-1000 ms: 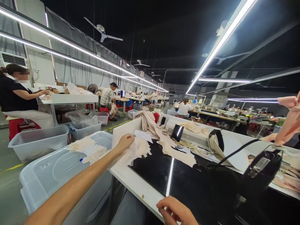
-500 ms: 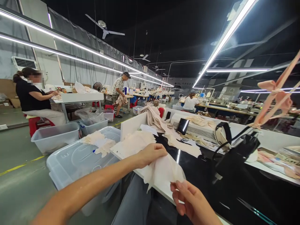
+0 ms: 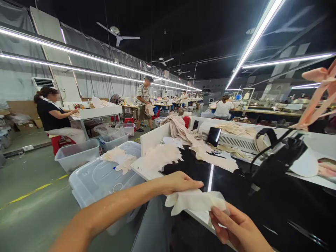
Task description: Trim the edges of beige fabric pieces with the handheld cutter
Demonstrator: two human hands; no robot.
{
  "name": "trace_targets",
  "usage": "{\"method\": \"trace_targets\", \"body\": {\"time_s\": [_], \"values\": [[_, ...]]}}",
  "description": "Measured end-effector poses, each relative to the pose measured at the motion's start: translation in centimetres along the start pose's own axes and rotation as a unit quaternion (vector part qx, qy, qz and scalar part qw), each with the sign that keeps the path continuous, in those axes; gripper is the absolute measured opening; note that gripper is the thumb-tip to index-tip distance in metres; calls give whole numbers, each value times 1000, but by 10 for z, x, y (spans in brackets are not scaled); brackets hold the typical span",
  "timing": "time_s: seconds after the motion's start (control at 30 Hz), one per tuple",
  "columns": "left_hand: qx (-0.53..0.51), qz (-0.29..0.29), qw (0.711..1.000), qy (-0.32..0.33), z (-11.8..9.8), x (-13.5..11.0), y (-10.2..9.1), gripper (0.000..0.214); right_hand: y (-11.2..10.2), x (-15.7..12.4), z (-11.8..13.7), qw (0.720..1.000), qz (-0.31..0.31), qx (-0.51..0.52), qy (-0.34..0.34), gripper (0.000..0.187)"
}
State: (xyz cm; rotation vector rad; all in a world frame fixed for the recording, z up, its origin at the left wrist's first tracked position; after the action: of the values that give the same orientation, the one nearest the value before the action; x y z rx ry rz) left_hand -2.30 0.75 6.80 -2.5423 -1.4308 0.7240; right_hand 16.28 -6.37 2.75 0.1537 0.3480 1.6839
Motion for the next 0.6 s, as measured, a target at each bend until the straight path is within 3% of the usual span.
{"method": "trace_targets", "body": {"time_s": [0.2,0.6], "values": [[-17,0,1000,-13,-4,-6,4,61,0,-3,1,1000,7,-14,-7,76],[13,-99,992,77,-23,5,3,36,-15,-3,-11,999,32,-35,-12,77]]}}
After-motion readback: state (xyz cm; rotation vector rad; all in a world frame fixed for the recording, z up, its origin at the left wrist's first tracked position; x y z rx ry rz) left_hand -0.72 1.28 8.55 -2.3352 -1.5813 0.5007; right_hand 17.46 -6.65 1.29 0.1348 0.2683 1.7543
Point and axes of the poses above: each hand's wrist, its own x-axis towards the middle knuckle, its own y-axis out of the palm, z = x × y, the point moved 5 cm from there along x, towards the middle knuckle, and after that the axes turned 13 degrees about x, right-handed, at the moved point
